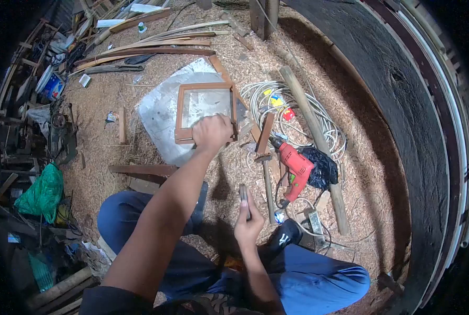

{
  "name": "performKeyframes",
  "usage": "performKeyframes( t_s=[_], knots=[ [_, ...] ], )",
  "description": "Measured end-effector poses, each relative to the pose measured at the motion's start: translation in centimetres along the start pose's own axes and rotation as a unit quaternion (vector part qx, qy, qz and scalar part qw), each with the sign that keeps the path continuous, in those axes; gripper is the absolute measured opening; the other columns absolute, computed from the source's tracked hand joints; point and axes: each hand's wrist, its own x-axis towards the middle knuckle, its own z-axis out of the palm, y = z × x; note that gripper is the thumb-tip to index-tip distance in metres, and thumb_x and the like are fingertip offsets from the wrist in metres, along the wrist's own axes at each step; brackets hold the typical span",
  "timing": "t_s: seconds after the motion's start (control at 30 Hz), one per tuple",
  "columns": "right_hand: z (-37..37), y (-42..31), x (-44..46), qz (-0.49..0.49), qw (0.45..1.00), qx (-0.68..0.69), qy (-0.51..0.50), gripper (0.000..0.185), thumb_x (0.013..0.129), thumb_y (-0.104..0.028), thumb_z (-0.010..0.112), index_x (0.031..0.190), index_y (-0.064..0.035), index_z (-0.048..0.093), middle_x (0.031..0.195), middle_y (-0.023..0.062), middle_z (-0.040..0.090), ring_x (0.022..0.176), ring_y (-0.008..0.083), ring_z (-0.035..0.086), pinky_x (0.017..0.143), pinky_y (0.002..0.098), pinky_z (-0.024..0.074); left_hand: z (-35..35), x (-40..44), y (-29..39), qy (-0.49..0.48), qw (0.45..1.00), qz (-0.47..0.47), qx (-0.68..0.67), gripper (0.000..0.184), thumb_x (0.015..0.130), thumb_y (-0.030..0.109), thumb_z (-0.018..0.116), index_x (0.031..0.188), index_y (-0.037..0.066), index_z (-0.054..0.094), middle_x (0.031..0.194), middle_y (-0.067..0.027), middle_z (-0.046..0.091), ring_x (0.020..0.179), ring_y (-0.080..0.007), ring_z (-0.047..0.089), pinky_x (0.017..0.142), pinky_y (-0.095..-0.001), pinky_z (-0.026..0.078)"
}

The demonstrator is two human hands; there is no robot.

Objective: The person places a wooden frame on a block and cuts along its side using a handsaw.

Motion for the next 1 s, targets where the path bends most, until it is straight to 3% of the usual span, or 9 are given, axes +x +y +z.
performKeyframes(
  t_s=[0.23,0.4,0.5,0.63,0.8,1.0],
  knots=[
    [2.2,-0.8,5.3,0.015,1.0,0.001,-0.007,0.037,0.104,-0.013,0.053,0.133,0.0091,0.059,0.13,0.0231,0.066,0.123,0.0241,0.061,0.109,0.0344,0.0413,0.6,0.0,-0.2,0.009,1.0,-0.003,0.001,0.046,0.094,0.031,0.046,0.076,0.002,0.077,0.078,-0.0258,0.072,0.074,-0.0415,0.073,0.074,-0.0506,0.058],
    [-0.4,1.4,-0.6,-0.022,1.0,-0.008,0.0,0.037,0.104,-0.014,0.053,0.135,0.0053,0.06,0.129,0.0217,0.067,0.123,0.0228,0.061,0.109,0.0349,0.0422,0.3,0.1,-0.1,0.011,1.0,0.013,0.001,0.047,0.094,0.032,0.046,0.076,0.002,0.077,0.078,-0.0252,0.072,0.074,-0.0416,0.073,0.073,-0.0504,0.058],
    [0.1,0.6,2.1,0.023,0.999,-0.027,-0.011,0.036,0.103,-0.008,0.055,0.135,0.0076,0.059,0.132,0.0228,0.065,0.123,0.0246,0.062,0.107,0.0337,0.0434,0.5,-0.4,-0.3,0.003,1.0,0.019,0.0,0.047,0.094,0.031,0.046,0.075,0.002,0.077,0.076,-0.0252,0.071,0.072,-0.0419,0.073,0.073,-0.0503,0.058],
    [2.0,-0.5,5.0,-0.013,1.0,-0.012,-0.012,0.037,0.103,-0.01,0.053,0.136,0.0065,0.058,0.132,0.0217,0.066,0.122,0.0239,0.063,0.106,0.0336,0.0441,0.8,-0.1,-0.3,0.02,1.0,0.011,-0.004,0.048,0.094,0.032,0.046,0.073,0.002,0.076,0.073,-0.0257,0.07,0.07,-0.0426,0.072,0.072,-0.051,0.058],
    [-0.2,0.5,-0.4,0.01,1.0,-0.001,-0.002,0.036,0.104,-0.009,0.051,0.137,0.0057,0.058,0.132,0.0213,0.065,0.126,0.0242,0.06,0.108,0.0346,0.0422,-0.5,0.0,0.3,-0.01,1.0,-0.002,-0.001,0.047,0.094,0.03,0.045,0.077,0.002,0.077,0.08,-0.0255,0.072,0.076,-0.0409,0.073,0.079,-0.0494,0.057],
    [2.0,-0.2,4.5,0.006,1.0,0.001,-0.007,0.037,0.104,-0.011,0.052,0.136,0.0061,0.059,0.131,0.0219,0.066,0.128,0.0256,0.059,0.11,0.0345,0.0408,0.4,-0.1,-0.3,0.0,1.0,0.001,-0.002,0.046,0.094,0.03,0.046,0.077,0.001,0.078,0.08,-0.0258,0.072,0.076,-0.0412,0.073,0.077,-0.0493,0.058]
  ],
)
